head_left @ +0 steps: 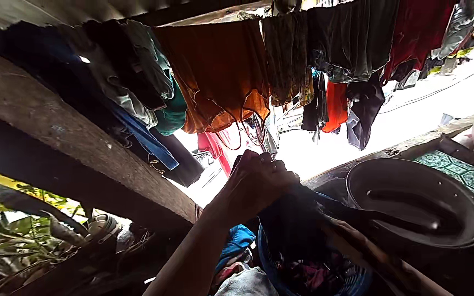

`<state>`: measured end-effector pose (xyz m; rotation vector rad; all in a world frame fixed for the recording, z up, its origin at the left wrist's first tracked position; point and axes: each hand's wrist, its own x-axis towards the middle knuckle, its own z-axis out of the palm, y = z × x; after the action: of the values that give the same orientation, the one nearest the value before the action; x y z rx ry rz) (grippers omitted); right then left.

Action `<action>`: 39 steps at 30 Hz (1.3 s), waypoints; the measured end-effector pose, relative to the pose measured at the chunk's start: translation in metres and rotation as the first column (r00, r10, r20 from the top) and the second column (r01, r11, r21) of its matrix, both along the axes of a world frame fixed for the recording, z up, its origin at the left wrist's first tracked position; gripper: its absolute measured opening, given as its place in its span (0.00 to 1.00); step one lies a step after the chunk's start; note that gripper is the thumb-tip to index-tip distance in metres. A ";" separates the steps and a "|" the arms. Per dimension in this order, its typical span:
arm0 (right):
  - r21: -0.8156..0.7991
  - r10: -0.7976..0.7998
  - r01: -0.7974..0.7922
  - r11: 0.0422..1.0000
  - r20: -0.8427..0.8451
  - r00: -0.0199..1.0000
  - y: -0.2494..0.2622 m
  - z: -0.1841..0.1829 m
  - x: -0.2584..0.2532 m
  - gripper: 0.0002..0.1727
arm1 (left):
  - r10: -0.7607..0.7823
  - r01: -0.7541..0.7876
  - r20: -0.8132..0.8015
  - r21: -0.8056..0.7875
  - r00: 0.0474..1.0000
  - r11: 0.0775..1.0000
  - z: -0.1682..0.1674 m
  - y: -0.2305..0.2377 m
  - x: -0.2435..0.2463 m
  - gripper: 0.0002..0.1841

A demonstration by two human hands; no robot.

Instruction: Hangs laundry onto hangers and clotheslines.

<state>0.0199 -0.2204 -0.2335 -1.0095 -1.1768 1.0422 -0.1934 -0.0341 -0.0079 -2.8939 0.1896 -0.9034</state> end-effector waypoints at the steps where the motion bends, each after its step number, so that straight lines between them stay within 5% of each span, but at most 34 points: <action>1: 0.027 0.004 -0.007 1.000 0.108 0.994 0.007 -0.003 -0.004 0.34 | 0.010 -0.009 0.026 -0.045 1.000 0.999 0.003 0.003 -0.002 0.15; 2: 0.039 -0.024 0.012 0.999 0.320 0.947 0.013 -0.001 -0.008 0.32 | 0.017 -0.012 0.052 -0.098 0.999 0.995 0.007 0.006 -0.004 0.14; 4: 0.193 -0.163 0.018 0.981 0.773 0.614 0.020 -0.001 -0.012 0.21 | 0.055 -0.039 0.101 -0.162 0.993 0.986 0.014 0.012 -0.010 0.13; 5: 0.302 -0.281 0.022 0.953 0.854 0.439 0.020 -0.006 -0.009 0.16 | 0.094 -0.075 0.102 -0.178 0.990 0.981 0.015 0.016 -0.015 0.13; 7: 0.385 -0.394 0.093 0.918 0.863 0.317 0.008 -0.003 0.004 0.14 | 0.172 -0.148 0.111 -0.192 0.979 0.970 0.009 0.030 -0.026 0.14; 11: 0.405 -0.453 0.206 0.891 0.823 0.342 -0.024 0.030 0.046 0.15 | 0.297 -0.277 0.049 -0.237 0.954 0.931 -0.015 0.046 -0.053 0.14; 15: 0.576 -0.571 0.097 0.811 0.746 0.344 -0.033 0.081 0.065 0.12 | 0.359 -0.330 0.059 -0.280 0.932 0.902 -0.026 0.038 -0.063 0.13; 22: 0.567 -0.544 -0.017 0.823 0.798 0.258 -0.027 0.158 0.062 0.11 | 0.484 -0.411 0.160 -0.344 0.860 0.844 -0.020 0.033 -0.072 0.12; 31: 0.593 -0.546 -0.119 0.796 0.789 0.281 -0.012 0.192 0.074 0.11 | 0.472 -0.406 0.204 -0.297 0.858 0.865 -0.032 0.026 -0.083 0.18; 39: 0.594 -0.503 -0.324 0.736 0.801 0.326 0.015 0.232 0.009 0.12 | 0.497 -0.416 0.226 -0.325 0.837 0.849 -0.030 -0.010 -0.047 0.17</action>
<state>0.0287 -0.2056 -0.0011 -1.0354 -2.2221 -0.3685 -0.2400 -0.0438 -0.0382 -2.7562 -0.6802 -1.3255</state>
